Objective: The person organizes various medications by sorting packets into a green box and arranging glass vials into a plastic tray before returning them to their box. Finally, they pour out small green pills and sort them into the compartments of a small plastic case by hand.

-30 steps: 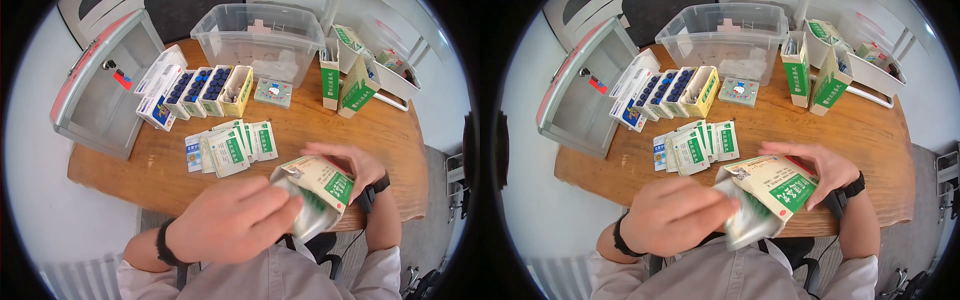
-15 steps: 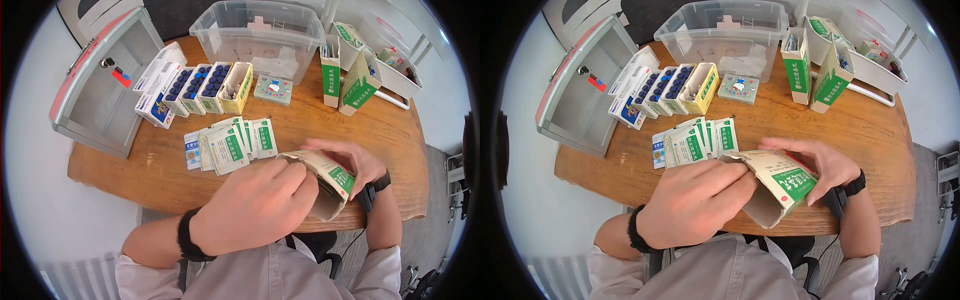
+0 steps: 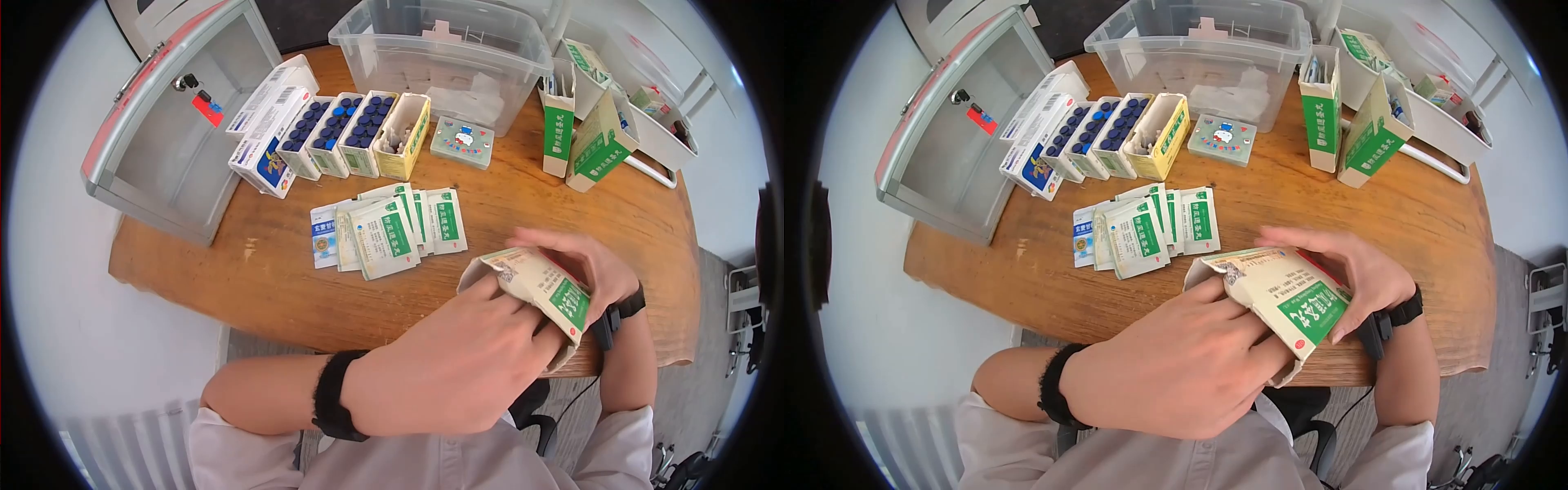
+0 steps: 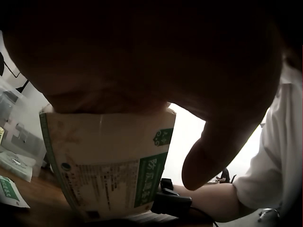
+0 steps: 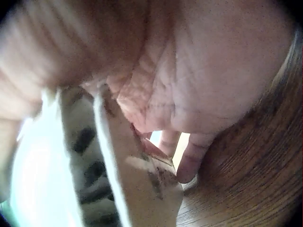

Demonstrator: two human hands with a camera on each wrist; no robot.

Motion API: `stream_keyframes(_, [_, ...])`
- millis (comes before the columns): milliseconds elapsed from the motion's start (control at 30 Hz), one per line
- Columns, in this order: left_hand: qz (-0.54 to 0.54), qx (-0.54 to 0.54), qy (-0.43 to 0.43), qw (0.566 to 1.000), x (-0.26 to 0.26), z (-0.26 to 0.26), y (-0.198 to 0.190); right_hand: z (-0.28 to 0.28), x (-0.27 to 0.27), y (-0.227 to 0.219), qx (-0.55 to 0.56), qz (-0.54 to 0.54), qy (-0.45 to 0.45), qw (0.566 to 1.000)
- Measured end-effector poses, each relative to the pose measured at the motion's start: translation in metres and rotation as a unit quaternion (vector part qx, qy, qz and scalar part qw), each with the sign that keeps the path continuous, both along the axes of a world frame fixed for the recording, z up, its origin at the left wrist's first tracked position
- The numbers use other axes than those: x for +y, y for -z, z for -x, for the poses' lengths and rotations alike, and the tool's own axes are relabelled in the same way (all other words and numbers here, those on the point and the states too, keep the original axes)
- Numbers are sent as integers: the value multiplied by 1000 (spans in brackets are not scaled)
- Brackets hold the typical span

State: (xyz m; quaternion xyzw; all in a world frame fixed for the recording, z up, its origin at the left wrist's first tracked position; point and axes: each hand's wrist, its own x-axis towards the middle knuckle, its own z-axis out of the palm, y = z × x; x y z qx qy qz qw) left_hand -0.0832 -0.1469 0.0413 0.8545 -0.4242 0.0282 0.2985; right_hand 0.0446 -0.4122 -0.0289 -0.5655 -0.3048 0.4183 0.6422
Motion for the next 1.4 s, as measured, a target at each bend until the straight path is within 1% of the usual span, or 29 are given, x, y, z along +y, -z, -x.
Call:
stream_keyframes(133, [-28, 6, 18, 999, 18, 2, 6, -3, -1, 0, -20, 3, -18, 1000])
stream_keyframes(200, [87, -30, 12, 996, 44, 9, 6, -2, -3, 4, -20, 2, -8, 1000])
stream_keyframes(233, [81, -59, -3, 995, 67, 8, 5, -2, -3, 6, -17, -2, -3, 1000])
stream_keyframes(267, [56, -90, -32, 994, 90, 5, 6, -2, -3, 6, -22, -6, -4, 1000])
stream_keyframes(300, [-21, -107, -86, 990, 101, -2, 3, -2, -4, 6, -28, -7, -6, 1000])
stream_keyframes(333, [-96, -123, -143, 977, 108, -10, 0, -2, -4, 6, -27, -5, -8, 1000])
stream_keyframes(367, [-93, -122, -147, 977, 113, -15, 6, -2, -3, 5, -19, -8, -11, 1000])
stream_keyframes(433, [-189, -128, -140, 963, 123, -23, 29, -3, -1, 3, -13, -9, -15, 1000])
stream_keyframes(500, [-189, -118, -136, 965, 129, -22, 39, -2, -2, 4, -8, -11, -8, 1000])
stream_keyframes(567, [-190, -108, -123, 968, 133, -21, 40, -2, -3, 6, -11, -13, -6, 1000])
stream_keyframes(600, [-156, -98, -136, 974, 135, -18, 37, -2, -3, 6, -14, -15, -10, 1000])
stream_keyframes(633, [-119, -89, -148, 978, 135, -15, 33, -2, -3, 5, -15, -12, -5, 1000])
stream_keyframes(667, [-114, -91, -144, 979, 133, -10, 26, -1, -2, 3, -6, -14, -4, 1000])
stream_keyframes(733, [-23, -108, -153, 982, 127, 6, 5, -2, -2, 2, 1, -14, -3, 1000])
stream_keyframes(767, [27, -167, -112, 979, 120, 12, -1, -3, -1, 2, 2, -19, -8, 1000])
stream_keyframes(800, [29, -219, -84, 972, 109, 19, -20, -3, 0, 2, 4, -23, -13, 1000])
stream_keyframes(867, [52, -264, -35, 962, 93, 23, -32, -2, 0, 1, 11, -20, -17, 1000])
stream_keyframes(900, [52, -265, -36, 962, 83, 21, -31, -2, 1, 0, 16, -20, -19, 999])
stream_keyframes(967, [38, -217, -52, 974, 57, 15, -30, -1, 0, 2, 10, -14, -18, 1000])
stream_keyframes(1000, [38, -219, -51, 974, 48, 11, -26, -1, -1, 2, 4, -7, -15, 1000])
stream_keyframes(1067, [15, -229, -81, 970, 31, 4, -16, -1, -1, 0, 5, -7, -14, 1000])
stream_keyframes(1100, [9, -207, -115, 972, 25, 5, -18, -1, -1, 0, 11, -7, -13, 1000])
stream_keyframes(1133, [8, -206, -115, 972, 23, 2, -15, -1, -1, 1, 12, -7, -13, 1000])
stream_keyframes(1200, [34, -149, -179, 972, 20, -5, -7, -2, 0, 2, 10, -20, -12, 1000])
stream_keyframes(1233, [31, -126, -204, 970, 18, -4, -12, -2, 0, 2, 10, -21, -13, 1000])
stream_keyframes(1367, [15, -105, -224, 969, 14, -6, -13, -1, 1, -2, 12, -14, -12, 1000])
stream_keyframes(1400, [43, -94, -206, 973, 12, -9, -12, -1, 1, -3, 9, -10, -11, 1000])
